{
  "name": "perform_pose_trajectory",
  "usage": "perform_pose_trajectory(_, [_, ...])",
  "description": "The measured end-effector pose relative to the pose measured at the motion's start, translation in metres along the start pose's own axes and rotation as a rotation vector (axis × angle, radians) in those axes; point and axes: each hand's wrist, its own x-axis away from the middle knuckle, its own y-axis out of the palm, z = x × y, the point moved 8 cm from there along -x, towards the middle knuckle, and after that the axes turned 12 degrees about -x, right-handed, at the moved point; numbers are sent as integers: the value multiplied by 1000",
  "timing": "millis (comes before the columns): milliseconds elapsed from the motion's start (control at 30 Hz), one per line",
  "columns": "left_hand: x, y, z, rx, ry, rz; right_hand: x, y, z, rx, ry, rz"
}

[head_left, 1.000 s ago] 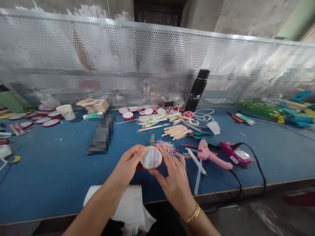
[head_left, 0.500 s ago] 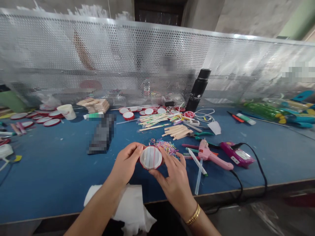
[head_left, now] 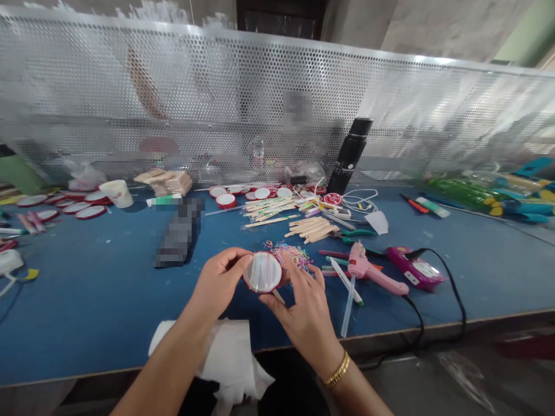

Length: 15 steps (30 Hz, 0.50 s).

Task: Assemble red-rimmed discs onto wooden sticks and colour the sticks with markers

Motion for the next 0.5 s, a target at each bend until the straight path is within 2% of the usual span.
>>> perform_pose_trajectory(167, [-1,-23,-4,18,-48,213,6,-17,-3,121,37,40])
perform_pose_trajectory(300, [-2,-22,-2,20,2,226,10,-15,-3,279,126,-52])
perform_pose_trajectory(500, [-3,-26,-6,-213,20,261,4,0,-3,349,261,-253])
